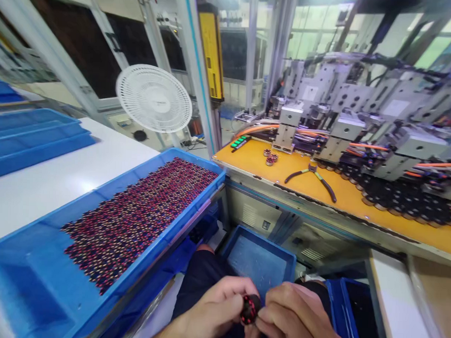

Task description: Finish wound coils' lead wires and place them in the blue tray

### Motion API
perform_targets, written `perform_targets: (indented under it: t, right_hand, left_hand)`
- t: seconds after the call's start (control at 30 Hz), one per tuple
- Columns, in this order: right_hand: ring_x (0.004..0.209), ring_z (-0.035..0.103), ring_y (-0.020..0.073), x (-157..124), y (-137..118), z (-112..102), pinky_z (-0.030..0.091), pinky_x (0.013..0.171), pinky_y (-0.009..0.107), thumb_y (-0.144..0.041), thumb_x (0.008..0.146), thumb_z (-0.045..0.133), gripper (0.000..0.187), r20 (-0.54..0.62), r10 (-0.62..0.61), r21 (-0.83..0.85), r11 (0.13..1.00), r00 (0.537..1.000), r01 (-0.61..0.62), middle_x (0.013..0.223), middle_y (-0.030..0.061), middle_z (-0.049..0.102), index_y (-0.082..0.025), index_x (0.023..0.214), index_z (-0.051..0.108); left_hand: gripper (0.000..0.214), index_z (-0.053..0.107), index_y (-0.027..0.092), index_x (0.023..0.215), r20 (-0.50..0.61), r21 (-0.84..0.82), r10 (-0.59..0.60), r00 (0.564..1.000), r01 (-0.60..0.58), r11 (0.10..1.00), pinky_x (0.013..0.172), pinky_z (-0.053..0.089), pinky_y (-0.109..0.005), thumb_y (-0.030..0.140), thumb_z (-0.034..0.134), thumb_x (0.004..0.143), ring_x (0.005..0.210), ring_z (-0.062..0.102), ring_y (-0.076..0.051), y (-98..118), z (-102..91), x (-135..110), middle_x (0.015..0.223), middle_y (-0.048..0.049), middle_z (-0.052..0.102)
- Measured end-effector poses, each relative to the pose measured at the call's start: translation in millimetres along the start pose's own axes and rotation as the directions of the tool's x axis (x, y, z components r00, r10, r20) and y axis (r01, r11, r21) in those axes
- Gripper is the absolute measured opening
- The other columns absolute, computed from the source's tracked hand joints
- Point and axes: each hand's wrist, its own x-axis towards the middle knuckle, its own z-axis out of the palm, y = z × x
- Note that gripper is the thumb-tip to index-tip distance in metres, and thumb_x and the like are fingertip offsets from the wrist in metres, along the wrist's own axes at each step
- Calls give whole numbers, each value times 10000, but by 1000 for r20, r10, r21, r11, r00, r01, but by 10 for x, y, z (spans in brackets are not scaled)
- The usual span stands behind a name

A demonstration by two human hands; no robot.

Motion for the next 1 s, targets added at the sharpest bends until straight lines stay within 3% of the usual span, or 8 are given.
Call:
perform_targets:
  t: [0.2,0.3,0.4,0.6,0.7,0.8,0.9,1.0]
  right_hand:
    - [635,595,83,82,-33,64,489,626,182,-184,1035,430,221,14,144,147,979,989,-145,718,-1,627,-180,862,567]
    - [639,579,80,45,-24,132,466,615,179,-166,1003,471,205,-16,293,222,933,956,-282,713,-7,607,-176,820,564]
    - [650,574,84,-10,-36,181,451,610,189,-156,976,508,192,-28,384,263,893,923,-364,720,-5,601,-173,793,565]
    - [663,562,87,-55,-120,254,461,608,192,-131,931,562,139,-78,524,429,785,848,-446,734,4,596,-161,797,585]
    - [626,517,79,-51,-178,285,443,575,185,-198,928,580,203,3,661,582,609,751,-538,691,-5,555,-157,730,569]
    - [570,450,55,-62,-217,304,381,518,173,-343,922,615,288,238,741,732,288,628,-617,678,-17,525,-151,720,544]
    - [527,427,41,-90,-218,320,359,500,169,-500,856,692,403,487,698,749,-25,525,-662,641,-32,517,-150,747,525]
    - [485,424,35,-123,-191,349,368,479,161,-569,745,787,499,606,650,722,-207,458,-661,582,-63,485,-152,755,513]
  left_hand:
    - [151,597,222,981,-164,71,220,962,-211,975,607,531,-211,285,704,895,607,684,-106,66,118,-51,744,26,705]
    - [165,619,236,907,-242,131,332,912,-308,942,613,549,-219,226,765,831,657,699,-108,74,134,-62,949,16,695]
    - [212,581,195,771,-204,279,414,887,-353,893,639,576,-258,196,792,785,710,711,-148,86,120,-61,988,-18,680]
    - [196,659,219,806,-340,463,571,747,-395,793,705,592,-250,176,835,732,771,715,-161,108,148,-14,863,-23,718]
    - [203,741,240,886,-259,511,590,765,-410,756,741,611,-280,173,841,723,813,748,-190,117,109,3,912,-41,734]
    - [190,755,253,858,-239,487,536,810,-378,788,781,625,-325,138,831,727,851,767,-207,118,15,-11,1062,-51,744]
    - [199,748,256,848,-234,440,487,842,-355,825,830,627,-378,122,831,726,913,773,-236,116,-60,-30,1084,-48,757]
    - [191,741,263,829,-193,417,499,844,-390,821,885,614,-411,127,831,732,1026,753,-266,104,-78,-25,1049,-34,784]
